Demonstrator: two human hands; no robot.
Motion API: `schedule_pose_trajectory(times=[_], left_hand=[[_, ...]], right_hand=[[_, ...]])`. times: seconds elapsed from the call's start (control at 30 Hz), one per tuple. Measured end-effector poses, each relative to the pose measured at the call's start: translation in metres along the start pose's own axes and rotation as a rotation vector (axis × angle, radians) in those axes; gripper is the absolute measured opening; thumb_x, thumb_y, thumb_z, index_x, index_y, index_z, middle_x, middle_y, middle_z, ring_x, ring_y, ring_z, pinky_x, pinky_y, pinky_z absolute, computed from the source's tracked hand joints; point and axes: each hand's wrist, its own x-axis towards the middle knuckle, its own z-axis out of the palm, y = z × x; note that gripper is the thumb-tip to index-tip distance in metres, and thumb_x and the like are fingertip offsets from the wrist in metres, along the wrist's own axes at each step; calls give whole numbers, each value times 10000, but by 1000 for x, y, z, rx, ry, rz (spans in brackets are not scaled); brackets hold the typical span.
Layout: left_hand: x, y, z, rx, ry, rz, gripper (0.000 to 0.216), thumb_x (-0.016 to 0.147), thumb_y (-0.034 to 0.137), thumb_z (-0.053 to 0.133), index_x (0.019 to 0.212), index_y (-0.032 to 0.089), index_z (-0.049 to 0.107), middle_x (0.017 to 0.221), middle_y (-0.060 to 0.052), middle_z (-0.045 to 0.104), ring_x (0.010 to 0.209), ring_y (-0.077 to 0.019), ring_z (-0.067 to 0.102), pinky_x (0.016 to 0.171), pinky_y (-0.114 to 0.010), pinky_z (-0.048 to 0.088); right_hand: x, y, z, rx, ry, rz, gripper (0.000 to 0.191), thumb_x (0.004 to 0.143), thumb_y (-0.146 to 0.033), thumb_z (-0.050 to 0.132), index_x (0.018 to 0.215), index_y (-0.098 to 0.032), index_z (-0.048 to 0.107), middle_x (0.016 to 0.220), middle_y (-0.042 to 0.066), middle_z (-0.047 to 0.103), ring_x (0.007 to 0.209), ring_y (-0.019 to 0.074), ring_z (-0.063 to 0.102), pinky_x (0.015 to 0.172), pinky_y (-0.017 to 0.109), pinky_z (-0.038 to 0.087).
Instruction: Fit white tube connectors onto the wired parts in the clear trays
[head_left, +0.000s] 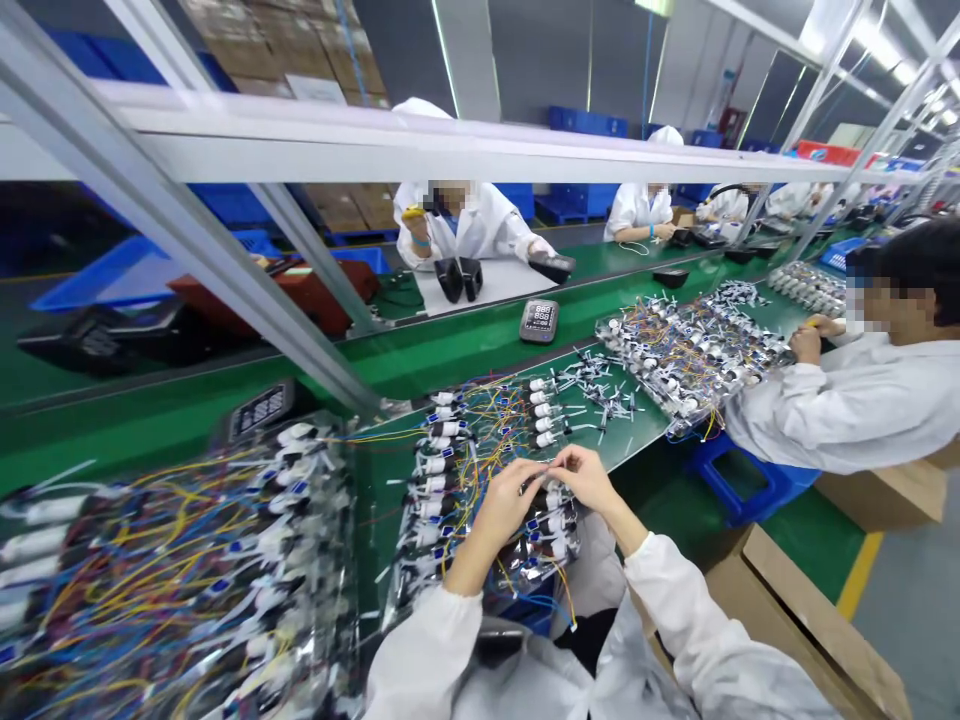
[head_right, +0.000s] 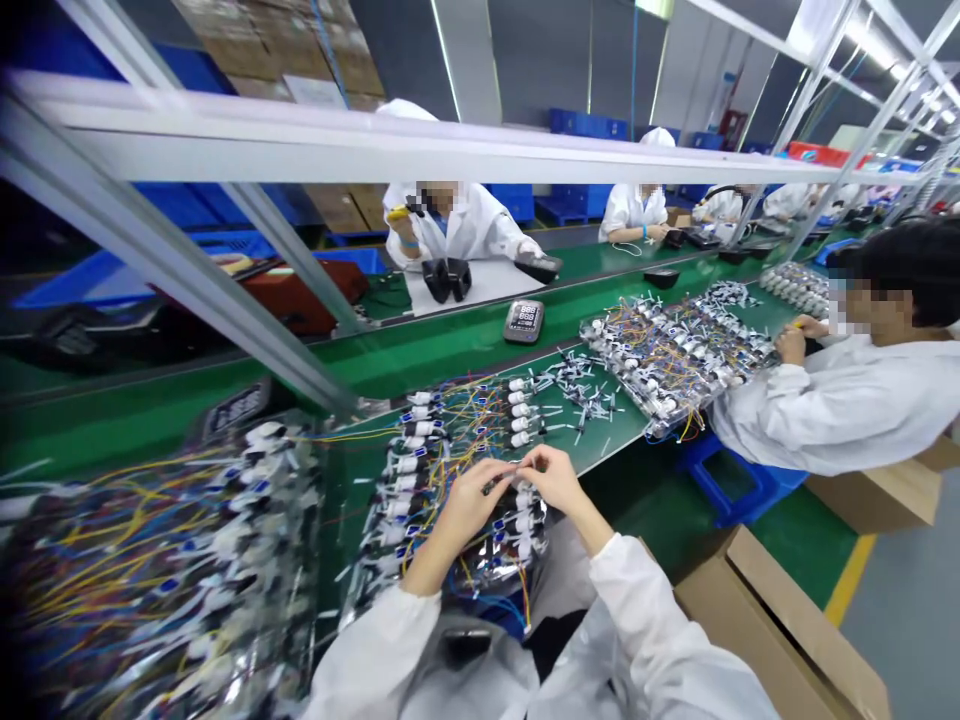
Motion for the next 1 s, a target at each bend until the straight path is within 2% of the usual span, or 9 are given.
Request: schedule_pose_trajectory(times=[0.13,0.27,0.4,0.5,0.6,0.73,0.83,0.9,1.0], left_hand=[[-12,21,-16,42,-28,14,207,981,312,636,1115,201,747,1171,-114,746,1119,-257,684,1037,-456,534],[-24,36,-49,-67,88,-158,365,1073,356,433,910,188,713,823,-59,728,827,-193,691,884,-363,549],[-38,38,-79,-171,383,-293,352,1090,366,375,1239,177,632,947,-67,748,848,-179,701,835,-326,535],[-46,42,-86,-195,516,-320,373,1085,407,390,983,172,661,785,-41,679,705,-154,637,689,-282,488],[-51,46,-82,-254,463,-349,451,1094,432,337,848,178,616,545,31,480,510,-124,479,553,-259,394],[-54,45,-66,-405,401,-338,311,1094,357,325,1245,182,533,777,0,617,550,-109,529,575,-263,437],[-55,47,-56,-432,384,-241,286,1040,207,394,1311,195,486,1111,-105,654,806,-148,666,717,-310,505],[-55,53,-52,-411,412,-206,418,968,120,476,1375,210,446,1307,-149,588,1052,-203,676,850,-356,517],[-55,66,-51,-453,485,-227,510,935,91,522,1407,234,394,1400,-158,524,1151,-232,658,905,-379,515]], right_hand=[[-16,-10,4,-409,-53,-181,59,877,-209,691,851,-224,742,844,29,742,816,200,653,848,362,495],[-16,-20,4,-429,-184,-224,133,880,-312,745,987,-240,777,959,59,760,944,232,668,885,372,506],[4,-34,-7,-246,-169,-149,265,955,-425,636,1067,-228,774,1078,74,763,972,225,684,876,353,522],[29,-43,-10,-255,-75,-142,300,968,-454,591,954,-203,755,941,62,758,835,209,674,793,331,518],[56,-50,-1,-418,-29,-236,251,937,-418,620,906,-196,734,836,45,720,706,185,607,698,313,474],[92,-61,31,-516,-114,-320,205,938,-346,605,893,-194,735,809,38,714,679,174,587,693,307,456],[121,-70,75,-564,-278,-378,159,929,-287,619,903,-196,746,857,43,737,720,176,613,740,307,476],[140,-74,111,-603,-370,-437,131,914,-255,650,967,-194,753,940,54,750,788,184,639,800,315,493],[165,-77,164,-753,-471,-545,209,923,-246,663,1114,-204,736,1122,78,727,1021,210,647,963,335,479]])
